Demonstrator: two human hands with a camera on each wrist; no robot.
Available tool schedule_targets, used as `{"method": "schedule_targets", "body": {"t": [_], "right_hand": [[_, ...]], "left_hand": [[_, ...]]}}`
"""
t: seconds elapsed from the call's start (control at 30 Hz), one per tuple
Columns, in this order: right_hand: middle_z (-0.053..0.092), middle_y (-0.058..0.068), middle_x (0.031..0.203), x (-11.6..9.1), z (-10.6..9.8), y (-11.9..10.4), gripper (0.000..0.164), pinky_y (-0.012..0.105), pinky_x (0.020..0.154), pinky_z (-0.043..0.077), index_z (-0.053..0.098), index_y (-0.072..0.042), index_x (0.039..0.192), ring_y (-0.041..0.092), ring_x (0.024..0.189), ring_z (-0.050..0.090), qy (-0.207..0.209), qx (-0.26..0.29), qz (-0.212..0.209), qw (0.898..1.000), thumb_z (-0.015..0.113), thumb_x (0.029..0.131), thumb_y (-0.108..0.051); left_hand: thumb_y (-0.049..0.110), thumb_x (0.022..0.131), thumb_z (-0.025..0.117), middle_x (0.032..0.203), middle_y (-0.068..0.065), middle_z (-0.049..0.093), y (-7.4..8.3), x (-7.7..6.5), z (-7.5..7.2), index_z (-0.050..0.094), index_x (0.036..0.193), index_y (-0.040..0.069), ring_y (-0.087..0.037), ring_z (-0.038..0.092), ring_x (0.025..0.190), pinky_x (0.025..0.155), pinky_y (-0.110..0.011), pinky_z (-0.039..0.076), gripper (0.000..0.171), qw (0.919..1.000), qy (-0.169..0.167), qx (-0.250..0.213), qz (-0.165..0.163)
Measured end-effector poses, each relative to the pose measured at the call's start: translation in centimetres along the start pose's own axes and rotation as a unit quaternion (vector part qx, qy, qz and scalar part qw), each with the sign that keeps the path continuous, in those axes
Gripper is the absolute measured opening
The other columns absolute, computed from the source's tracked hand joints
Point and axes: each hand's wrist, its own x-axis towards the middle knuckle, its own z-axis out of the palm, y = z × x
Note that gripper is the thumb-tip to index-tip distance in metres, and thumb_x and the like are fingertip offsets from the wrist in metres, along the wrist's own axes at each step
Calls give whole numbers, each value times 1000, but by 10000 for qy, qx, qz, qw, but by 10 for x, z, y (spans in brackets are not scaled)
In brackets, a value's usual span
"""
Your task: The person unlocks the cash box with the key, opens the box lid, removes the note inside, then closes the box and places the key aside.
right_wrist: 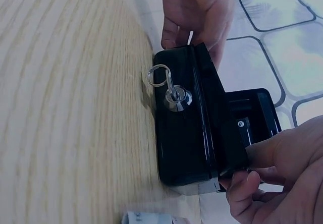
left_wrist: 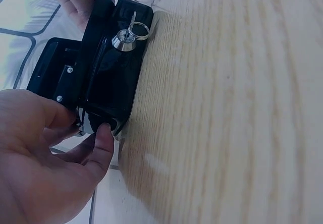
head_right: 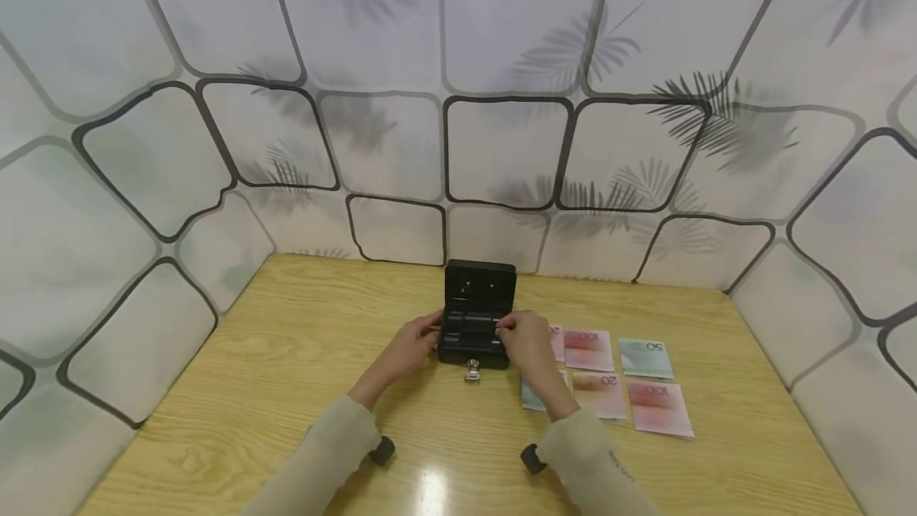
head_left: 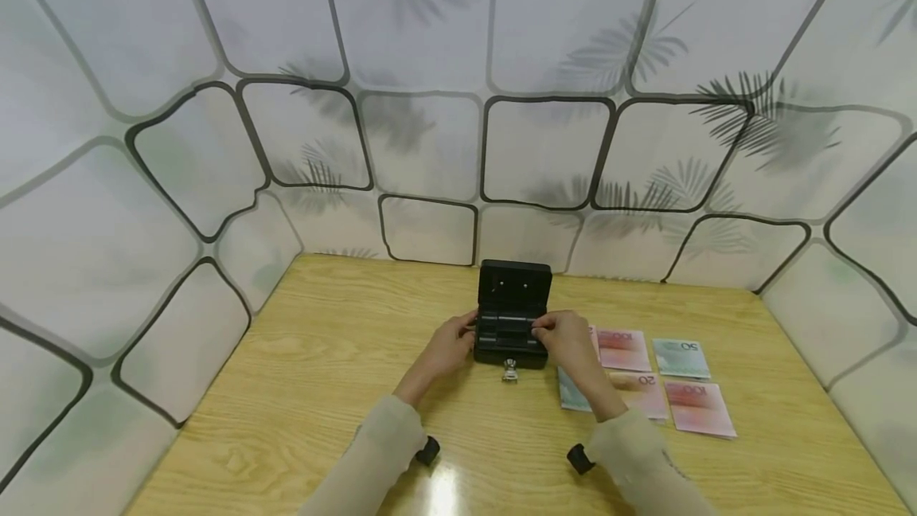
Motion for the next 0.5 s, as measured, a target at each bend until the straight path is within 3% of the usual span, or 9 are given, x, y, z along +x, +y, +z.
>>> {"method": "schedule_targets", "body": {"t": [0.23,0.5], "right_hand": [[76,12,86,-2,3,-3,5,45,73,56,79,0,87,28,81,69,207,-82,-259,9994,75,90,0],[76,11,85,-3,9,4,4,50,80,55,79,-1,85,33,88,71,290,-188,-454,9984,76,88,1]], "left_hand": [[5,105,43,141,-25,57,1,-1,-1,47,153,-1,-31,55,110,94,-45,45,48,10000,55,26,2],[11,107,54,133,-25,60,1,-2,-1,47,152,-2,-34,60,118,97,-48,50,48,10000,-36,20,39]]}}
